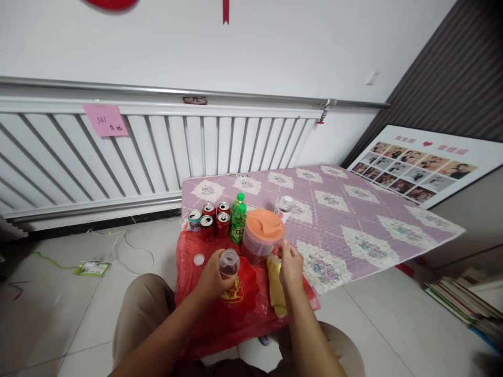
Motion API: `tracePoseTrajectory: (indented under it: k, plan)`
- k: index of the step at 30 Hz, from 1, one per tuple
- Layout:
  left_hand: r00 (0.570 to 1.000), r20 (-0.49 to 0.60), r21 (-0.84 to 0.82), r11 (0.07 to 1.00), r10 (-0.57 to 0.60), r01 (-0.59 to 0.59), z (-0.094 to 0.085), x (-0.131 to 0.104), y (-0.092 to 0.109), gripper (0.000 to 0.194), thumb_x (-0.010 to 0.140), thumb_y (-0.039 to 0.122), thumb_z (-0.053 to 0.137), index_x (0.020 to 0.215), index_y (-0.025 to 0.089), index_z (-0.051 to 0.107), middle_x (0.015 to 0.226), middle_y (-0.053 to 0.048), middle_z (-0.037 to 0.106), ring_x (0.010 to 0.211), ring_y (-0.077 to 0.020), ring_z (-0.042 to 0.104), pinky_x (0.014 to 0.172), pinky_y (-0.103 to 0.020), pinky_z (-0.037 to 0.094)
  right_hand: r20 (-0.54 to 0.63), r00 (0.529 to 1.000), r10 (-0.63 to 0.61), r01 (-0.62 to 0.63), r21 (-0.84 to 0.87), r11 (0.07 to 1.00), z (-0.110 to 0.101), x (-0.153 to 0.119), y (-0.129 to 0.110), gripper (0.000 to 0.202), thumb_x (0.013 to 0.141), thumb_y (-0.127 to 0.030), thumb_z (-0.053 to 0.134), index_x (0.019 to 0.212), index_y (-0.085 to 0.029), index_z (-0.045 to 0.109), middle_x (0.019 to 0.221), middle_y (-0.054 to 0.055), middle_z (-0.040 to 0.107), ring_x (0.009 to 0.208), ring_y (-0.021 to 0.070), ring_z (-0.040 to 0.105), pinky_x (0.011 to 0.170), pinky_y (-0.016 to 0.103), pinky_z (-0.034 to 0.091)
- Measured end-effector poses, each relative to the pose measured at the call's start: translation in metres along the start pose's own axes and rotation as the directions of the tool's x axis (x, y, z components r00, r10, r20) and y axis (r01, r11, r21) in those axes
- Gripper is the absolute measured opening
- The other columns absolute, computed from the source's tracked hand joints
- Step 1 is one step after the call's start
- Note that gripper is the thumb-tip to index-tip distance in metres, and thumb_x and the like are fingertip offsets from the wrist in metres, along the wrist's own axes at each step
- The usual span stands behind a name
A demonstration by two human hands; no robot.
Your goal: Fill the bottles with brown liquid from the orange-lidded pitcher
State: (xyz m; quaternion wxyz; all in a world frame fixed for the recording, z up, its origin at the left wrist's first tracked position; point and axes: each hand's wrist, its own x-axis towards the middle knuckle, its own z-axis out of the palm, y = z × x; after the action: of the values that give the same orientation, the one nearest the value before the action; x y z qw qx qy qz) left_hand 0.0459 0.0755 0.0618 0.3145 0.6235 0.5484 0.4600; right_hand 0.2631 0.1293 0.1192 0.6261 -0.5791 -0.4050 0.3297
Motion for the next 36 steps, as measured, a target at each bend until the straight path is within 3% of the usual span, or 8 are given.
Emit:
tracePoseTrajectory:
  k: [4,8,11,18,24,28,30,36]
  plan:
    - [0.999,0.01,-0.005,0.999,-0.034,0.034,-0.002,-0.001,0.002,0.069,0.064,0.018,0.077,0.125,0.018,0.045,0.122,-0.01,0.059,0.112,-0.0244,0.06,0.1,-0.041,0.046,0.037,0.999,-0.009,0.011,-0.041,0.999,-0.008,0.0,0.003,0.041,0.08,-0.058,0.058,0.074,-0.019,0.064,0.073,0.002,0.065,0.073,0.0186,0.057,0.071,0.031,0.046]
    - [0.996,-0.002,0.024,0.996,-0.084,0.084,0.0,-0.004,0.003,0.072,0.061,0.018,0.079,0.125,0.018,0.045,0.123,-0.009,0.059,0.113,-0.0254,0.059,0.101,-0.043,0.045,-0.089,0.995,-0.037,0.032,-0.058,0.998,-0.021,-0.01,0.016,0.043,0.08,-0.054,0.061,0.106,-0.02,0.061,0.108,0.006,0.063,0.101,0.0213,0.057,0.093,0.036,0.043]
    - [0.993,-0.071,0.068,0.993,-0.09,0.095,0.003,-0.007,0.004,0.083,0.058,0.02,0.082,0.13,0.017,0.042,0.131,-0.013,0.054,0.122,-0.0289,0.054,0.107,-0.047,0.041,-0.154,0.988,-0.035,0.03,-0.032,0.999,-0.03,-0.029,0.025,0.049,0.082,-0.052,0.06,0.119,-0.021,0.052,0.118,0.008,0.058,0.107,0.0211,0.056,0.097,0.038,0.042]
    - [0.995,-0.09,0.127,0.99,-0.043,0.055,0.007,-0.008,0.007,0.08,0.056,0.023,0.085,0.126,0.015,0.049,0.123,-0.015,0.057,0.118,-0.0334,0.054,0.105,-0.051,0.042,-0.005,0.999,0.05,-0.05,-0.004,0.999,-0.028,-0.08,0.029,0.046,0.077,-0.05,0.067,0.11,-0.02,0.056,0.108,0.007,0.062,0.102,0.0224,0.06,0.095,0.04,0.045]
    - [0.999,-0.032,0.084,0.996,-0.017,0.02,-0.008,-0.015,-0.009,0.11,0.049,0.032,0.091,0.143,0.017,0.036,0.145,-0.019,0.044,0.136,-0.0366,0.041,0.115,-0.055,0.033,0.065,0.992,0.105,-0.101,-0.057,0.993,-0.033,-0.09,0.024,0.044,0.075,-0.051,0.068,0.105,-0.02,0.06,0.107,0.008,0.067,0.101,0.023,0.062,0.092,0.038,0.048]
    - [0.998,-0.053,0.126,0.991,-0.032,0.039,-0.043,-0.01,-0.038,0.072,0.075,0.031,0.073,0.14,0.019,0.043,0.14,-0.016,0.052,0.129,-0.0302,0.052,0.107,-0.05,0.044,0.097,0.982,0.163,-0.151,-0.115,0.982,-0.046,-0.097,0.024,0.045,0.074,-0.055,0.068,0.101,-0.02,0.062,0.099,0.007,0.069,0.094,0.0237,0.064,0.086,0.037,0.05]
    - [0.991,-0.082,0.301,0.946,-0.102,0.123,-0.06,-0.003,-0.055,0.048,0.087,0.026,0.055,0.134,0.019,0.048,0.13,-0.013,0.06,0.118,-0.0251,0.06,0.1,-0.045,0.05,0.143,0.973,0.182,-0.16,-0.151,0.976,-0.048,-0.103,0.024,0.045,0.074,-0.057,0.067,0.098,-0.019,0.063,0.092,0.006,0.07,0.087,0.023,0.065,0.081,0.036,0.051]
    - [0.985,-0.055,0.471,0.866,-0.162,0.169,-0.078,0.017,-0.078,0.043,0.078,0.016,0.06,0.121,0.016,0.06,0.12,-0.015,0.063,0.116,-0.0308,0.057,0.102,-0.048,0.045,0.328,0.934,0.141,-0.065,-0.233,0.97,-0.036,-0.125,0.021,0.041,0.077,-0.058,0.064,0.09,-0.02,0.067,0.08,0.005,0.068,0.077,0.0215,0.064,0.074,0.032,0.052]
